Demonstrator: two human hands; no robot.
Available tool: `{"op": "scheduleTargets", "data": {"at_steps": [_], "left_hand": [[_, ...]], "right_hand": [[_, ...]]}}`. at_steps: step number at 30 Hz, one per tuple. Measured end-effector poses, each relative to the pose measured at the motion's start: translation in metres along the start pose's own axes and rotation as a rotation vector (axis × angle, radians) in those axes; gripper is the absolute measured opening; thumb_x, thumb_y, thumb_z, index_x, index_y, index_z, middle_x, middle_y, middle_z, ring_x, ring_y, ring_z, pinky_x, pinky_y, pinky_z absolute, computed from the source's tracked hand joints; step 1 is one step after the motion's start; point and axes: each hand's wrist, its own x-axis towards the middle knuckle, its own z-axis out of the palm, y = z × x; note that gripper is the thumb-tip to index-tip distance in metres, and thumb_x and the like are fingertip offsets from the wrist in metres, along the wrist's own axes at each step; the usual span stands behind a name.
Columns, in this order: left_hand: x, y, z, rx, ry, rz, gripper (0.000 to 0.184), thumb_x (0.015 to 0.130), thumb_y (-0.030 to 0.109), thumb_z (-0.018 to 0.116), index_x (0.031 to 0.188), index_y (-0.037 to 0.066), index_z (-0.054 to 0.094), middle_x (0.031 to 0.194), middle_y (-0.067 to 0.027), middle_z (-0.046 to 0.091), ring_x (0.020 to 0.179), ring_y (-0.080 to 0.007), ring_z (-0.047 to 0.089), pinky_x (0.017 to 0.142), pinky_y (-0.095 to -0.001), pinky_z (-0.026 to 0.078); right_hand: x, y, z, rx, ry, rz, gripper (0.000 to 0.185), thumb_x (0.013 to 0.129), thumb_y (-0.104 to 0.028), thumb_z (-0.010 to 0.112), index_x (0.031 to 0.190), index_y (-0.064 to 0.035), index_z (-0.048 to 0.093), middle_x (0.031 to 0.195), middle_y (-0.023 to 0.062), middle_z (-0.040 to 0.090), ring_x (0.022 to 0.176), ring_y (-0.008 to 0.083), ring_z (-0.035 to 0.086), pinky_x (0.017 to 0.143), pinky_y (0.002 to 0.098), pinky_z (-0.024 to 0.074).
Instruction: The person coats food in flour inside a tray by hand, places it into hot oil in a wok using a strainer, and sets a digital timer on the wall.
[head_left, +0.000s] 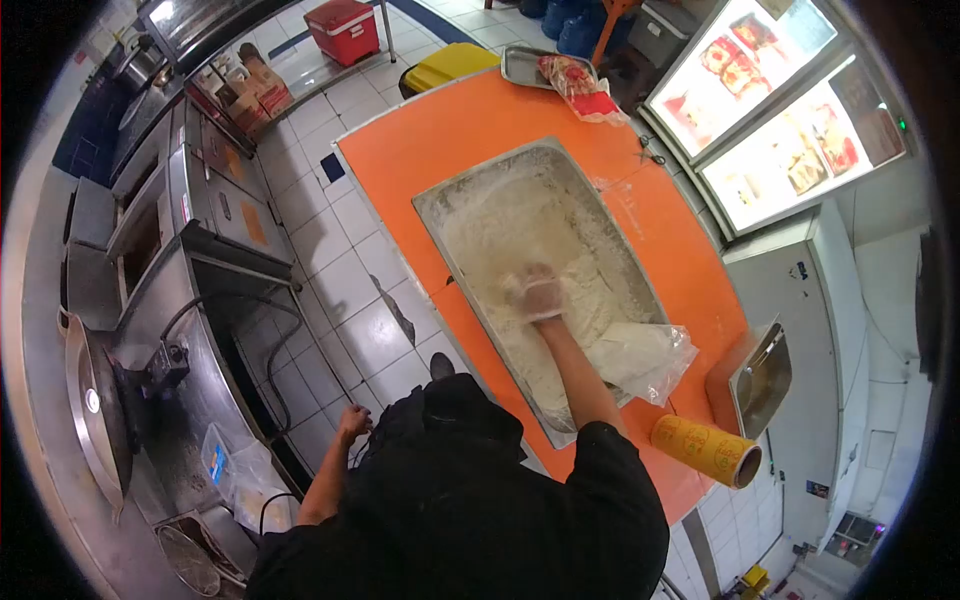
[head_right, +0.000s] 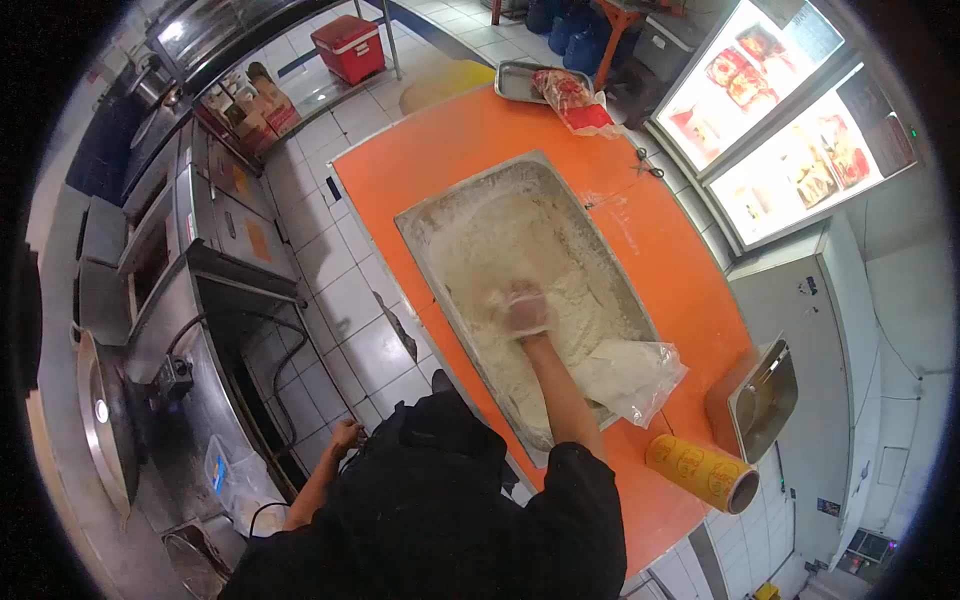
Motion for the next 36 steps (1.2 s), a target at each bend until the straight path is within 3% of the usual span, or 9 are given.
{"op": "scheduleTargets", "data": {"at_steps": [2,6,11,17,24,27,29,32,36], "left_hand": [[0.010,-0.009,-0.002,-0.010,-0.016,0.013,0.013,0.083,0.010,0.050,0.089,-0.001,0.056,0.065,-0.0101,0.057,0.049,-0.0162,0.053,0.042,-0.0287,0.043],[0.023,-0.016,-0.001,0.039,-0.042,0.043,0.015,0.083,0.011,0.052,0.090,-0.001,0.057,0.067,-0.0105,0.059,0.049,-0.0164,0.054,0.043,-0.0281,0.044],[0.027,-0.021,0.003,0.138,0.001,0.059,0.021,0.081,0.014,0.055,0.093,-0.002,0.058,0.069,-0.0102,0.060,0.055,-0.0174,0.056,0.046,-0.0291,0.045],[0.013,-0.006,0.002,0.042,-0.032,0.024,0.020,0.082,0.014,0.055,0.092,-0.002,0.058,0.070,-0.0099,0.060,0.056,-0.0184,0.057,0.047,-0.0304,0.046],[0.026,-0.005,0.009,0.036,-0.038,-0.002,0.019,0.082,0.013,0.054,0.091,-0.004,0.058,0.070,-0.0107,0.059,0.055,-0.0185,0.056,0.046,-0.0306,0.046],[0.038,-0.009,0.013,0.017,-0.089,0.032,0.020,0.082,0.013,0.053,0.092,-0.004,0.057,0.070,-0.0115,0.059,0.054,-0.0187,0.056,0.046,-0.0305,0.046],[0.044,-0.017,0.011,0.110,-0.099,0.118,0.020,0.082,0.012,0.053,0.093,-0.005,0.057,0.069,-0.0123,0.059,0.054,-0.0192,0.056,0.045,-0.0307,0.047],[0.027,-0.003,0.010,-0.033,-0.108,0.055,0.021,0.081,0.012,0.054,0.092,-0.005,0.058,0.067,-0.0114,0.059,0.054,-0.0191,0.056,0.047,-0.0306,0.046],[0.019,0.001,0.010,0.063,-0.035,0.108,0.020,0.080,0.012,0.054,0.088,-0.004,0.061,0.066,-0.0107,0.060,0.055,-0.0193,0.058,0.049,-0.0315,0.047]], "right_hand": [[0.004,0.013,-0.021,0.025,-0.136,0.511,0.052,0.083,-0.043,0.050,0.118,-0.0059,0.055,0.130,0.0176,0.046,0.123,0.0340,0.038,0.101,0.0477,0.0297],[0.002,-0.011,-0.045,-0.136,0.319,0.628,0.056,0.084,-0.043,0.048,0.125,-0.0051,0.048,0.135,0.0177,0.040,0.127,0.0327,0.033,0.104,0.0457,0.0255],[-0.005,-0.039,-0.018,0.285,0.106,-0.124,0.064,0.085,-0.041,0.045,0.136,-0.0045,0.033,0.142,0.0183,0.029,0.133,0.0316,0.023,0.109,0.0465,0.0113],[0.016,-0.051,-0.047,-0.003,-0.220,-0.429,0.058,0.083,-0.037,0.046,0.130,-0.0037,0.041,0.133,0.0194,0.041,0.127,0.0321,0.033,0.109,0.0437,0.0174],[-0.055,-0.026,-0.039,0.108,0.030,-0.419,0.041,0.078,-0.027,0.053,0.113,-0.0059,0.055,0.112,0.0160,0.054,0.108,0.0317,0.050,0.095,0.0426,0.0387],[-0.051,-0.016,-0.015,0.070,-0.207,-0.338,0.030,0.079,-0.023,0.051,0.102,-0.0044,0.057,0.098,0.0128,0.057,0.093,0.0297,0.055,0.082,0.0429,0.0428],[-0.050,0.004,0.004,0.171,0.110,-0.112,0.022,0.078,-0.019,0.051,0.094,-0.0056,0.056,0.088,0.0107,0.055,0.084,0.0284,0.056,0.074,0.0391,0.0439],[-0.032,0.025,-0.016,-0.405,0.143,0.155,0.026,0.078,-0.023,0.052,0.097,-0.0057,0.057,0.092,0.0124,0.056,0.090,0.0310,0.054,0.080,0.0413,0.0417],[-0.012,0.016,-0.067,-0.213,0.419,0.341,0.050,0.075,-0.037,0.058,0.111,-0.0033,0.053,0.110,0.0162,0.053,0.104,0.0301,0.049,0.092,0.0449,0.0353]]}}
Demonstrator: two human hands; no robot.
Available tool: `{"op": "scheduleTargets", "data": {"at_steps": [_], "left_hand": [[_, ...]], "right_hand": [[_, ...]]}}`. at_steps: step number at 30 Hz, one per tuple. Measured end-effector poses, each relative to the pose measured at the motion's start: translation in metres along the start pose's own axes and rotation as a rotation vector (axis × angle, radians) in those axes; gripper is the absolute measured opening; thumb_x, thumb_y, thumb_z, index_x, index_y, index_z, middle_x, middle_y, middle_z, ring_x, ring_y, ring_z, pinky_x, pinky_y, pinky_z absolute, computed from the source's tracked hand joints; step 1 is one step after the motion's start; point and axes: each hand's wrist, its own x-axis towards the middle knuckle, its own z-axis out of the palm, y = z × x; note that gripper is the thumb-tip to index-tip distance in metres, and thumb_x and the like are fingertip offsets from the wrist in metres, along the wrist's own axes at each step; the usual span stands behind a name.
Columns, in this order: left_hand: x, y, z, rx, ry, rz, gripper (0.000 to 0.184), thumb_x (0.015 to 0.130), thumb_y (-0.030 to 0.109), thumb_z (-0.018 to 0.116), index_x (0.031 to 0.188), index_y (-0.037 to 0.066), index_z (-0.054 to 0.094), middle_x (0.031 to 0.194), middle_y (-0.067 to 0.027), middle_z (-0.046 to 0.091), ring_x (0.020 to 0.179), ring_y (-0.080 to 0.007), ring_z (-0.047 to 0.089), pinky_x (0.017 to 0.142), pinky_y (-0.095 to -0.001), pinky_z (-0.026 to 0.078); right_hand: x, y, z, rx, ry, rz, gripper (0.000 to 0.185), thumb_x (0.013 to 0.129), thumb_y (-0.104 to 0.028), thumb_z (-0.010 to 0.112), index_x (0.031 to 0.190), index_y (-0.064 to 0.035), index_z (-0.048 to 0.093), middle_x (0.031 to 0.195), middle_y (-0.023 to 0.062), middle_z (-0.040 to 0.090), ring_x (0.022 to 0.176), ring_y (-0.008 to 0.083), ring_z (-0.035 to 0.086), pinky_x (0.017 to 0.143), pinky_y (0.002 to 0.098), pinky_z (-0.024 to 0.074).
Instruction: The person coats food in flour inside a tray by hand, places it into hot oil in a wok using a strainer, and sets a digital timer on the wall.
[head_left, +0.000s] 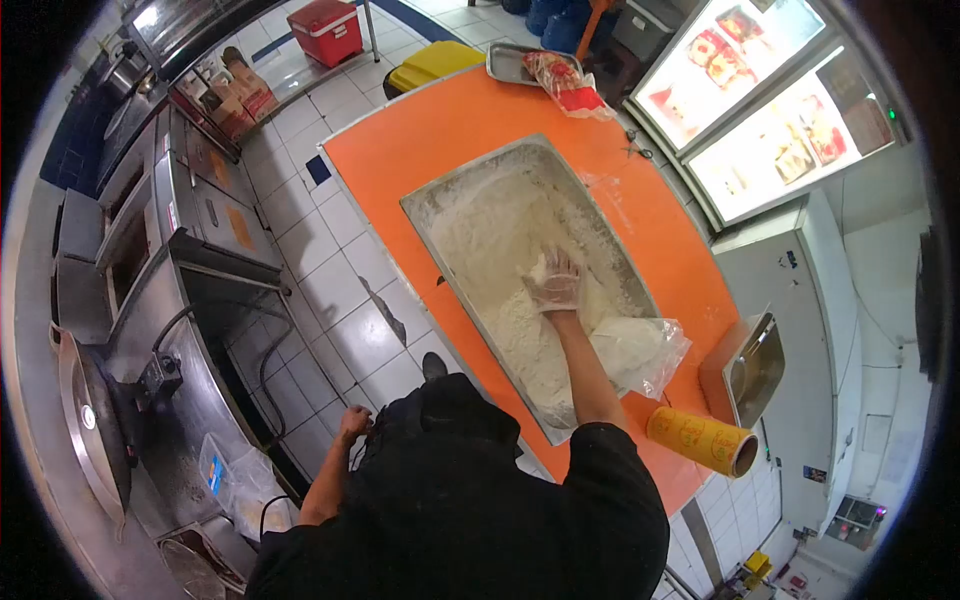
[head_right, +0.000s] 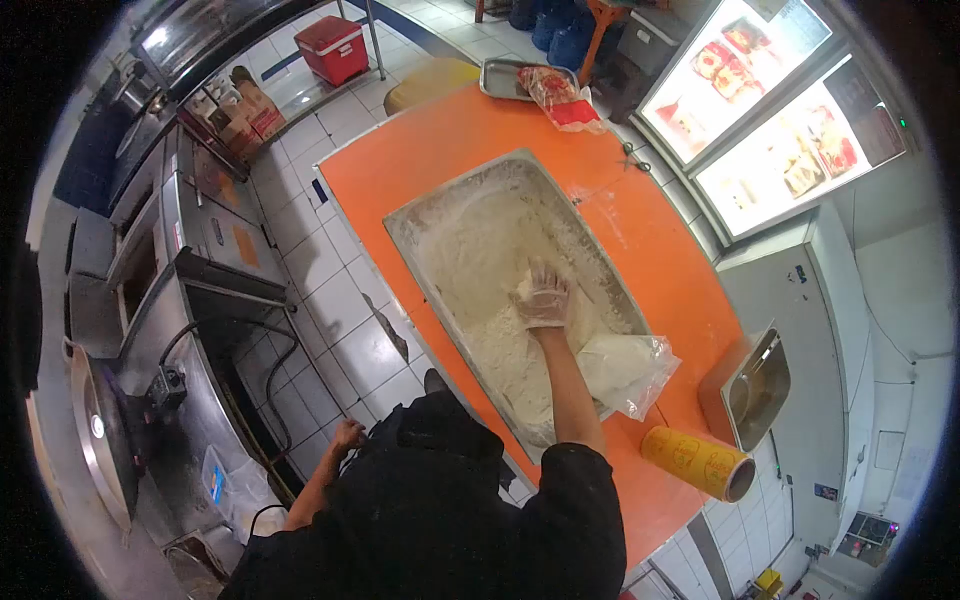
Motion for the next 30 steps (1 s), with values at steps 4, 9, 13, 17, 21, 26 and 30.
{"op": "scheduleTargets", "data": {"at_steps": [4,9,13,17,21,26,30], "left_hand": [[0.025,-0.053,-0.016,0.229,-0.021,0.194,0.020,0.080,0.014,0.055,0.087,-0.004,0.062,0.067,-0.0121,0.062,0.058,-0.0202,0.059,0.051,-0.0323,0.047],[0.015,-0.029,-0.010,0.236,0.000,0.089,0.021,0.080,0.014,0.055,0.088,-0.004,0.062,0.069,-0.0126,0.062,0.058,-0.0203,0.059,0.052,-0.0321,0.047],[0.006,-0.015,-0.011,0.088,-0.004,0.013,0.022,0.081,0.013,0.054,0.093,-0.004,0.060,0.071,-0.0133,0.061,0.056,-0.0202,0.058,0.049,-0.0325,0.047],[-0.003,0.003,-0.011,0.056,-0.031,0.008,0.022,0.082,0.012,0.053,0.094,-0.005,0.057,0.068,-0.0126,0.059,0.054,-0.0195,0.056,0.047,-0.0317,0.046],[-0.003,0.006,-0.004,0.064,0.013,-0.025,0.020,0.081,0.012,0.053,0.092,-0.005,0.057,0.067,-0.0119,0.059,0.053,-0.0189,0.055,0.046,-0.0307,0.045],[0.006,-0.011,0.001,0.084,0.010,-0.002,0.021,0.080,0.011,0.053,0.093,-0.004,0.059,0.068,-0.0115,0.061,0.058,-0.0178,0.058,0.050,-0.0304,0.046],[0.045,-0.054,-0.005,0.177,0.027,0.071,0.021,0.080,0.011,0.053,0.093,-0.004,0.059,0.066,-0.0106,0.060,0.057,-0.0180,0.058,0.050,-0.0306,0.045]], "right_hand": [[-0.009,0.001,0.039,0.090,-0.122,-0.008,0.044,0.075,-0.041,0.058,0.101,-0.0052,0.056,0.103,0.0150,0.055,0.104,0.0315,0.048,0.092,0.0450,0.0334],[-0.002,-0.039,0.011,0.208,-0.293,-0.082,0.031,0.078,-0.029,0.058,0.099,-0.0066,0.057,0.098,0.0138,0.056,0.097,0.0321,0.052,0.085,0.0445,0.0398],[0.008,-0.053,-0.012,0.543,-0.214,0.027,0.027,0.080,-0.021,0.054,0.103,-0.0069,0.057,0.095,0.0151,0.056,0.085,0.0327,0.056,0.073,0.0442,0.0456],[-0.002,-0.016,0.003,0.211,-0.348,0.131,0.034,0.081,-0.019,0.054,0.113,-0.0075,0.054,0.103,0.0176,0.056,0.093,0.0330,0.056,0.079,0.0411,0.0457],[-0.038,-0.005,0.027,0.278,-0.134,0.156,0.041,0.079,-0.020,0.055,0.118,-0.0067,0.051,0.114,0.0194,0.053,0.106,0.0356,0.051,0.091,0.0446,0.0394],[-0.023,-0.078,0.007,0.261,-0.239,0.254,0.050,0.083,-0.042,0.050,0.123,-0.0122,0.050,0.137,0.0135,0.037,0.127,0.0328,0.029,0.105,0.0485,0.0180],[-0.008,-0.087,0.008,0.136,-0.035,0.003,0.038,0.077,-0.026,0.057,0.112,-0.0103,0.057,0.118,0.0166,0.052,0.110,0.0359,0.047,0.095,0.0488,0.0323]]}}
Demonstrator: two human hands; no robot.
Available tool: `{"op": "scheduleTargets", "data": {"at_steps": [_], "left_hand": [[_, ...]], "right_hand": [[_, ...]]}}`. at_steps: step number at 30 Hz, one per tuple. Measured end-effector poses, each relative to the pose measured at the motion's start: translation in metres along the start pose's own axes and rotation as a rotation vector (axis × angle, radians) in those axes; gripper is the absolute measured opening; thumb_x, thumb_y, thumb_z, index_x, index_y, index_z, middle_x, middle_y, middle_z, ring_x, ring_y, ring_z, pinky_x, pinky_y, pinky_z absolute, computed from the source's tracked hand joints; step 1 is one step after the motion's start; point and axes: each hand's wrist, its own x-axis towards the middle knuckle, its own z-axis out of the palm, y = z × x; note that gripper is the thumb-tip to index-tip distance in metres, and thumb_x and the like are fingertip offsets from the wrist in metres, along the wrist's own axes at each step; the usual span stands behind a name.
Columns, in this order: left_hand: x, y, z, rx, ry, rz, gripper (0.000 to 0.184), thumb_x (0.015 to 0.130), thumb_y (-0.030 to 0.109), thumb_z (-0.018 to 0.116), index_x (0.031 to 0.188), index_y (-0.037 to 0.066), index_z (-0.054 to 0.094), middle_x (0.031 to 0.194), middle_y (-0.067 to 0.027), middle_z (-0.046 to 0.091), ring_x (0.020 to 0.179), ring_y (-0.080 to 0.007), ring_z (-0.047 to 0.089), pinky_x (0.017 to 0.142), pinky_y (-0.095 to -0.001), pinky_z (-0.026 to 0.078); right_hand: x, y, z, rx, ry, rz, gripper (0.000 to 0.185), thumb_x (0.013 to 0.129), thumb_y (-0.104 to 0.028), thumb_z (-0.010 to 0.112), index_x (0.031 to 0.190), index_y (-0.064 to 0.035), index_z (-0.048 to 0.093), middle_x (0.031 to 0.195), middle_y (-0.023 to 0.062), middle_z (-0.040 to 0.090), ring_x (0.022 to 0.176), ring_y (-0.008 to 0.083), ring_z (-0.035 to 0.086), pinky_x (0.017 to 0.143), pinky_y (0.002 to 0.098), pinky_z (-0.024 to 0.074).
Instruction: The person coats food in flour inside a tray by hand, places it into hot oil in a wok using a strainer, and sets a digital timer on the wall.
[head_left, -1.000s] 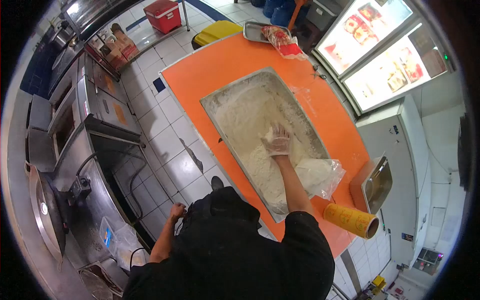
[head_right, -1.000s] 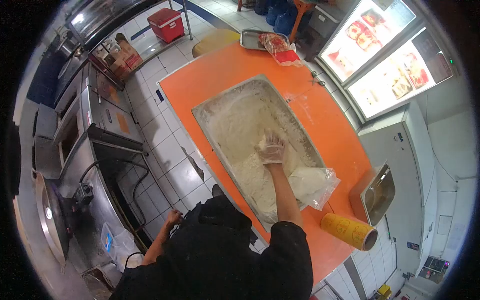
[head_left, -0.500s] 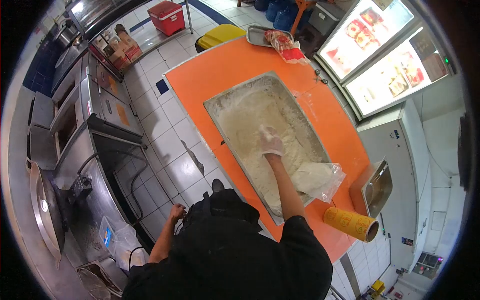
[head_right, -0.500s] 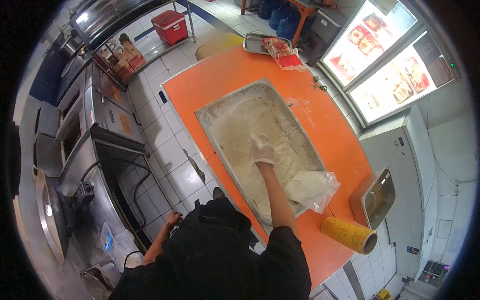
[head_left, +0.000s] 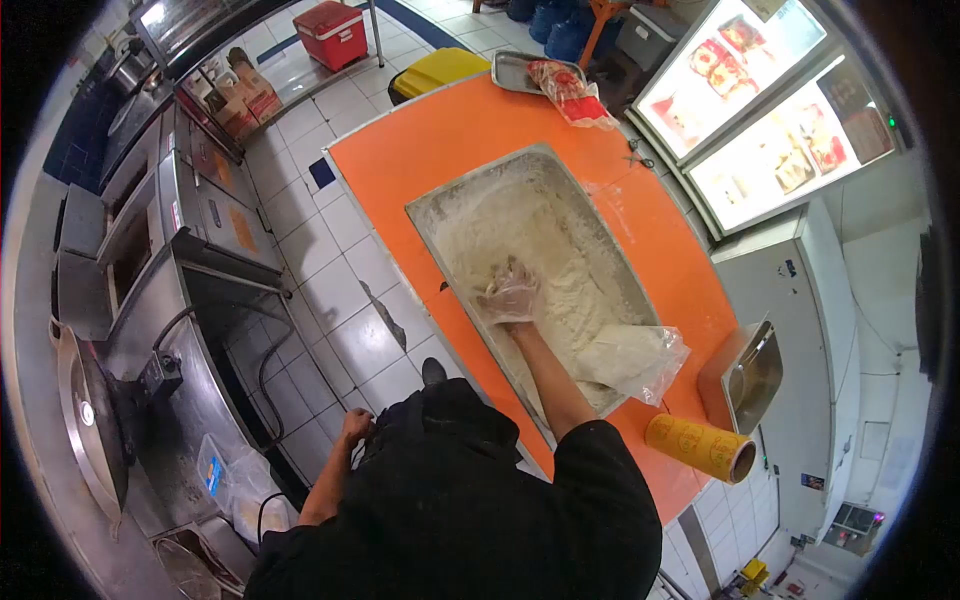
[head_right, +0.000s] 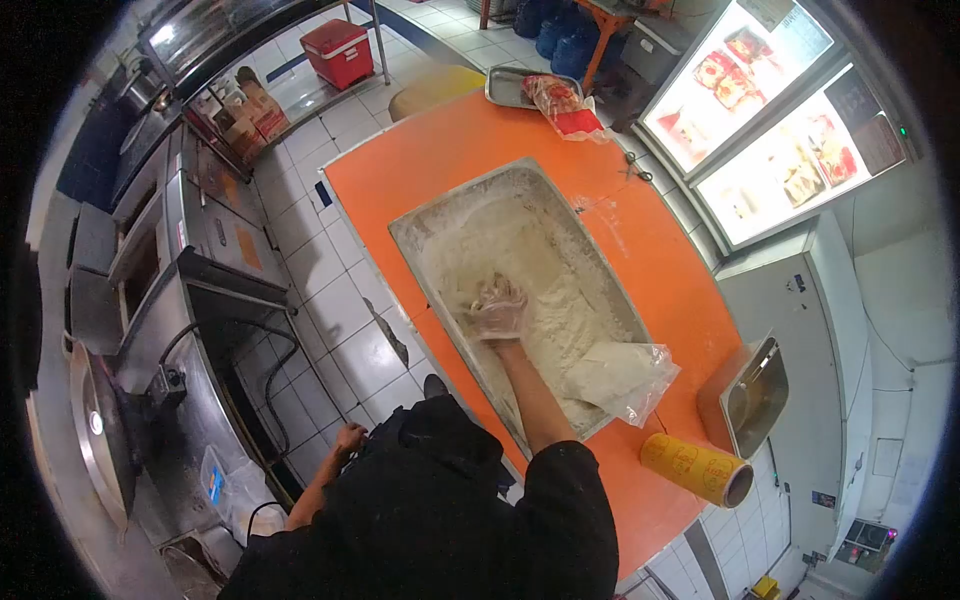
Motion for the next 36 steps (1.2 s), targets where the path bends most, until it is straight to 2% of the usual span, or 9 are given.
{"op": "scheduleTargets", "data": {"at_steps": [6,8,12,14,24,27,30,32,36], "left_hand": [[-0.033,0.044,-0.011,-0.171,-0.048,-0.059,0.019,0.083,0.014,0.051,0.093,-0.001,0.057,0.066,-0.0106,0.058,0.053,-0.0194,0.055,0.046,-0.0316,0.044],[-0.040,0.056,-0.014,-0.127,-0.028,-0.115,0.019,0.084,0.014,0.051,0.092,-0.002,0.056,0.067,-0.0110,0.058,0.053,-0.0190,0.055,0.045,-0.0318,0.045],[-0.037,0.046,-0.014,-0.199,-0.041,-0.101,0.019,0.083,0.014,0.051,0.091,-0.003,0.056,0.067,-0.0116,0.059,0.053,-0.0193,0.056,0.045,-0.0318,0.045],[-0.037,0.042,-0.012,-0.158,-0.023,-0.098,0.019,0.083,0.013,0.051,0.092,-0.003,0.056,0.069,-0.0121,0.060,0.054,-0.0200,0.056,0.045,-0.0318,0.045],[-0.040,0.045,-0.014,-0.231,-0.035,-0.124,0.021,0.083,0.013,0.052,0.095,-0.003,0.057,0.071,-0.0129,0.061,0.057,-0.0203,0.058,0.048,-0.0318,0.047],[-0.033,0.033,-0.014,-0.234,-0.028,-0.150,0.021,0.083,0.014,0.052,0.096,-0.002,0.056,0.071,-0.0129,0.061,0.058,-0.0208,0.059,0.050,-0.0328,0.048],[-0.034,0.025,-0.012,-0.088,-0.045,-0.062,0.021,0.082,0.014,0.053,0.094,-0.002,0.058,0.071,-0.0135,0.062,0.059,-0.0219,0.060,0.052,-0.0339,0.049],[-0.018,0.001,-0.008,0.055,0.001,0.047,0.022,0.080,0.014,0.054,0.092,-0.003,0.061,0.071,-0.0149,0.063,0.060,-0.0230,0.061,0.054,-0.0341,0.049],[-0.025,0.018,-0.005,0.163,0.029,0.041,0.022,0.078,0.013,0.055,0.089,-0.004,0.063,0.071,-0.0156,0.063,0.062,-0.0236,0.061,0.054,-0.0331,0.049]], "right_hand": [[0.024,0.036,0.032,-0.017,-0.198,-0.145,0.021,0.075,-0.026,0.057,0.086,-0.0080,0.059,0.094,0.0111,0.058,0.095,0.0299,0.053,0.079,0.0438,0.0415],[0.029,0.034,0.026,0.285,-0.006,0.030,0.020,0.076,-0.027,0.059,0.082,-0.0077,0.057,0.088,0.0109,0.057,0.092,0.0299,0.054,0.076,0.0418,0.0434],[0.029,0.037,0.041,0.545,-0.083,0.390,0.024,0.078,-0.029,0.060,0.084,-0.0061,0.057,0.089,0.0133,0.057,0.091,0.0322,0.054,0.077,0.0432,0.0434],[0.029,0.044,0.056,0.012,0.090,-0.035,0.026,0.078,-0.030,0.061,0.085,-0.0058,0.057,0.091,0.0153,0.057,0.092,0.0337,0.054,0.079,0.0437,0.0433],[0.016,0.001,0.020,0.071,-0.300,-0.349,0.030,0.080,-0.036,0.055,0.086,-0.0063,0.058,0.092,0.0152,0.057,0.090,0.0337,0.054,0.079,0.0417,0.0423],[-0.007,0.012,-0.004,0.224,-0.373,-0.365,0.036,0.082,-0.038,0.052,0.098,-0.0065,0.058,0.105,0.0173,0.055,0.100,0.0347,0.050,0.087,0.0460,0.0387],[-0.018,0.030,-0.004,-0.036,-0.165,-0.313,0.054,0.083,-0.047,0.047,0.118,-0.0060,0.053,0.125,0.0204,0.046,0.117,0.0373,0.040,0.097,0.0528,0.0290],[-0.011,0.031,-0.004,0.162,-0.181,0.088,0.068,0.082,-0.053,0.044,0.131,-0.0070,0.042,0.139,0.0209,0.032,0.127,0.0390,0.029,0.101,0.0568,0.0201],[0.000,0.020,0.016,-0.002,-0.310,-0.130,0.074,0.081,-0.056,0.045,0.136,-0.0073,0.035,0.141,0.0241,0.026,0.131,0.0387,0.025,0.105,0.0544,0.0173]]}}
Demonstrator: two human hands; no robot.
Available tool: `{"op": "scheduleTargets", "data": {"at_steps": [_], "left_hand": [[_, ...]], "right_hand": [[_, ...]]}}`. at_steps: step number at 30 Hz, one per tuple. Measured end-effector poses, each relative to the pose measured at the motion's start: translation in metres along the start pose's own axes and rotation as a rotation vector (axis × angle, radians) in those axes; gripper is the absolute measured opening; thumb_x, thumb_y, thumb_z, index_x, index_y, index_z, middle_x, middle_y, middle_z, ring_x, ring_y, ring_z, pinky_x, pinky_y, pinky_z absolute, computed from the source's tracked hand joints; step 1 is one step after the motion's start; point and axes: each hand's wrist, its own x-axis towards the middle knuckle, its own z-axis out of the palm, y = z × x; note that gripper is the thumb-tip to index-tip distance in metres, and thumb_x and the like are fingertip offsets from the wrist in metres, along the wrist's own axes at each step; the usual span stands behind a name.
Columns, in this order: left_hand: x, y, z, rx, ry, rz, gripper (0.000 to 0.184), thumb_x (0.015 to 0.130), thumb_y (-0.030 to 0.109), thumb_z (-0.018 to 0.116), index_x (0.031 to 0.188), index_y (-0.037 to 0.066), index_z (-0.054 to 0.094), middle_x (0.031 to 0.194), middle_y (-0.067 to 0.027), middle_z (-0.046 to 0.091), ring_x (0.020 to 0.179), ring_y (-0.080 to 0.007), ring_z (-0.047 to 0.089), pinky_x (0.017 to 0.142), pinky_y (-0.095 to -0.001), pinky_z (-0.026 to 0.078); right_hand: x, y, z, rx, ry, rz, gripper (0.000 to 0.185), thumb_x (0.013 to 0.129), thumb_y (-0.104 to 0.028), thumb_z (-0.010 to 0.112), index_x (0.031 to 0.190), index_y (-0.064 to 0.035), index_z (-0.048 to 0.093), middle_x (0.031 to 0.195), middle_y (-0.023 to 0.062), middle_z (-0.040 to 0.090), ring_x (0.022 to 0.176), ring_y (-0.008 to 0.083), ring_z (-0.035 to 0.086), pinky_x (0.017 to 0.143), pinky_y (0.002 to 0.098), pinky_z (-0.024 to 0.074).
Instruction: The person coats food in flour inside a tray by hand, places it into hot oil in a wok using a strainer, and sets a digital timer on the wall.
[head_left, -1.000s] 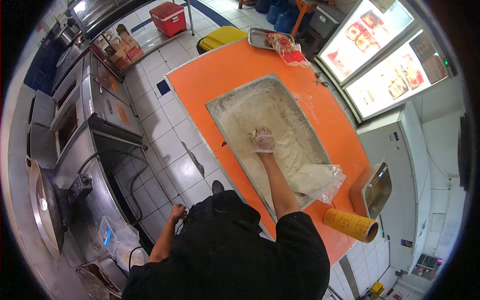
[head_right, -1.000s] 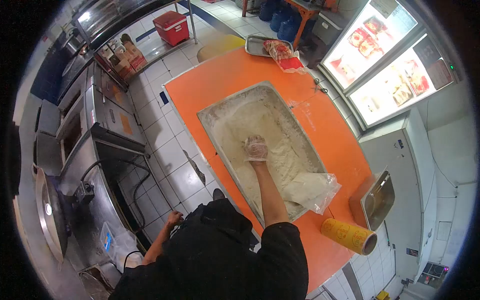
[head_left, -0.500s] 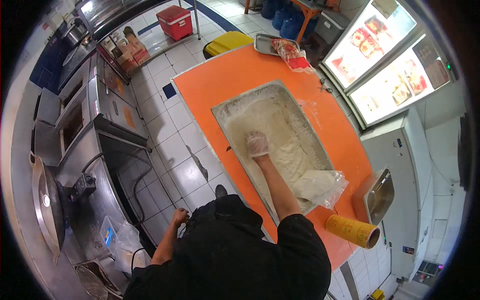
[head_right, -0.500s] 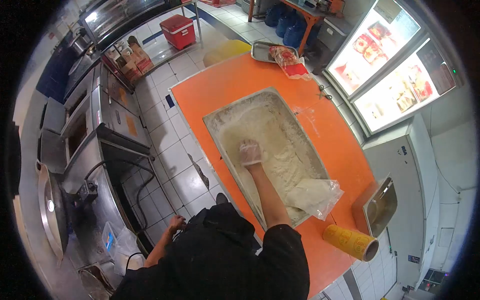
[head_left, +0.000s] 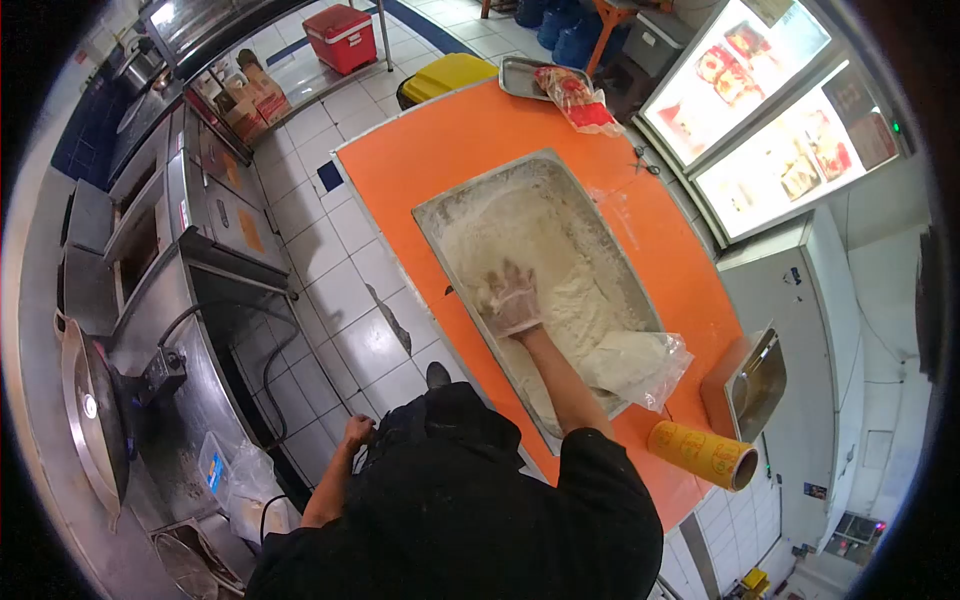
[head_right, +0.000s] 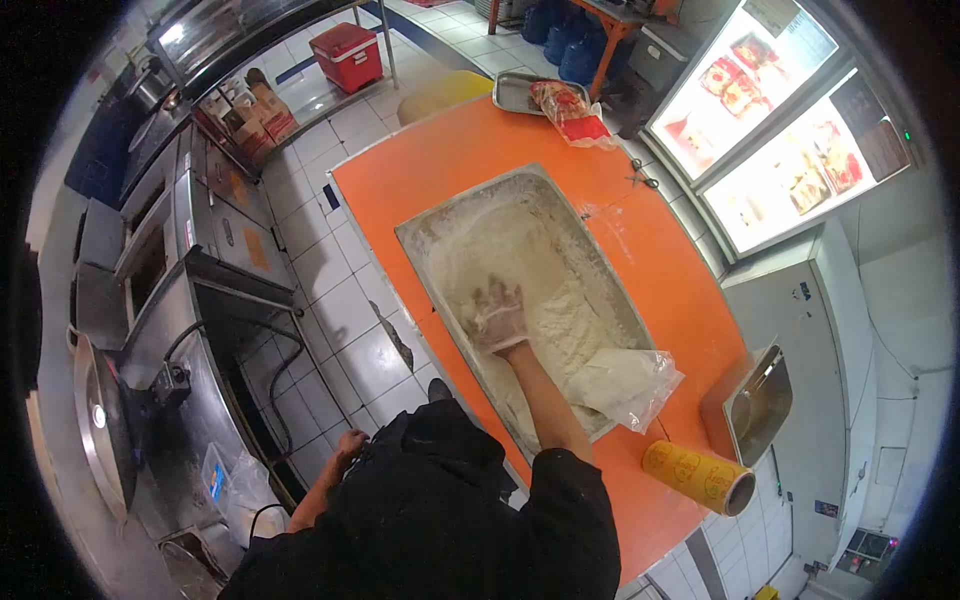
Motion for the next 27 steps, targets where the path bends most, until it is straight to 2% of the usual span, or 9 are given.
{"op": "scheduleTargets", "data": {"at_steps": [3,6,8,12,15,19,21,25,27], "left_hand": [[-0.015,0.030,-0.009,-0.301,-0.049,-0.143,0.021,0.080,0.013,0.054,0.091,-0.004,0.061,0.071,-0.0140,0.062,0.060,-0.0221,0.060,0.052,-0.0322,0.048],[-0.009,0.030,-0.012,-0.398,-0.066,-0.189,0.021,0.082,0.013,0.053,0.094,-0.004,0.058,0.071,-0.0116,0.061,0.056,-0.0201,0.058,0.048,-0.0310,0.047],[-0.006,0.025,-0.011,-0.420,-0.083,-0.191,0.021,0.083,0.014,0.053,0.095,-0.003,0.057,0.070,-0.0099,0.059,0.054,-0.0184,0.056,0.045,-0.0303,0.046],[0.003,0.002,-0.003,-0.514,-0.111,-0.185,0.020,0.082,0.012,0.053,0.094,-0.003,0.058,0.070,-0.0104,0.060,0.055,-0.0186,0.056,0.045,-0.0300,0.046],[-0.016,0.022,-0.005,-0.268,-0.054,-0.135,0.019,0.081,0.011,0.054,0.092,-0.004,0.058,0.070,-0.0110,0.060,0.056,-0.0188,0.057,0.046,-0.0297,0.047],[-0.013,0.023,-0.004,-0.280,-0.014,-0.141,0.020,0.079,0.011,0.055,0.091,-0.004,0.060,0.070,-0.0109,0.061,0.058,-0.0191,0.059,0.048,-0.0304,0.047],[-0.016,0.020,-0.005,-0.343,-0.022,-0.179,0.020,0.079,0.012,0.055,0.091,-0.004,0.060,0.070,-0.0106,0.061,0.059,-0.0191,0.059,0.049,-0.0310,0.047],[-0.008,0.008,-0.003,-0.286,-0.015,-0.074,0.021,0.079,0.014,0.055,0.090,-0.003,0.061,0.068,-0.0103,0.062,0.059,-0.0187,0.060,0.051,-0.0313,0.047],[-0.005,-0.006,-0.004,-0.173,0.002,-0.023,0.022,0.079,0.015,0.055,0.089,-0.003,0.062,0.068,-0.0103,0.062,0.058,-0.0186,0.059,0.051,-0.0313,0.047]], "right_hand": [[-0.002,0.006,-0.026,0.014,-0.107,-0.228,0.077,0.081,-0.058,0.043,0.136,-0.0061,0.034,0.141,0.0231,0.026,0.131,0.0381,0.023,0.107,0.0521,0.0141],[-0.011,0.045,-0.034,0.280,0.061,0.012,0.076,0.080,-0.055,0.046,0.133,-0.0014,0.037,0.142,0.0222,0.027,0.132,0.0388,0.022,0.108,0.0510,0.0114],[-0.026,0.080,-0.012,-0.035,0.166,0.216,0.077,0.080,-0.054,0.046,0.134,0.0003,0.036,0.143,0.0222,0.024,0.134,0.0372,0.018,0.110,0.0464,0.0099],[-0.063,0.086,0.031,0.030,0.067,0.280,0.083,0.079,-0.056,0.047,0.136,0.0028,0.031,0.144,0.0220,0.023,0.135,0.0369,0.014,0.110,0.0466,0.0085],[-0.073,0.042,0.010,0.090,0.023,0.109,0.078,0.085,-0.048,0.046,0.138,0.0037,0.021,0.144,0.0218,0.020,0.135,0.0376,0.013,0.111,0.0437,0.0075],[-0.067,0.016,-0.014,0.301,0.092,0.044,0.084,0.075,-0.055,0.057,0.131,0.0036,0.035,0.131,0.0255,0.036,0.125,0.0398,0.030,0.106,0.0453,0.0227],[-0.058,0.022,-0.006,0.168,0.140,0.142,0.061,0.078,-0.042,0.059,0.119,0.0024,0.047,0.121,0.0210,0.045,0.115,0.0393,0.038,0.099,0.0432,0.0308],[-0.036,0.057,0.014,0.289,0.124,0.209,0.038,0.081,-0.027,0.056,0.107,0.0003,0.052,0.111,0.0169,0.050,0.106,0.0353,0.045,0.091,0.0405,0.0369],[-0.025,0.058,0.019,0.495,0.380,0.274,0.021,0.083,-0.017,0.053,0.097,-0.0012,0.055,0.102,0.0157,0.053,0.097,0.0318,0.049,0.085,0.0392,0.0396]]}}
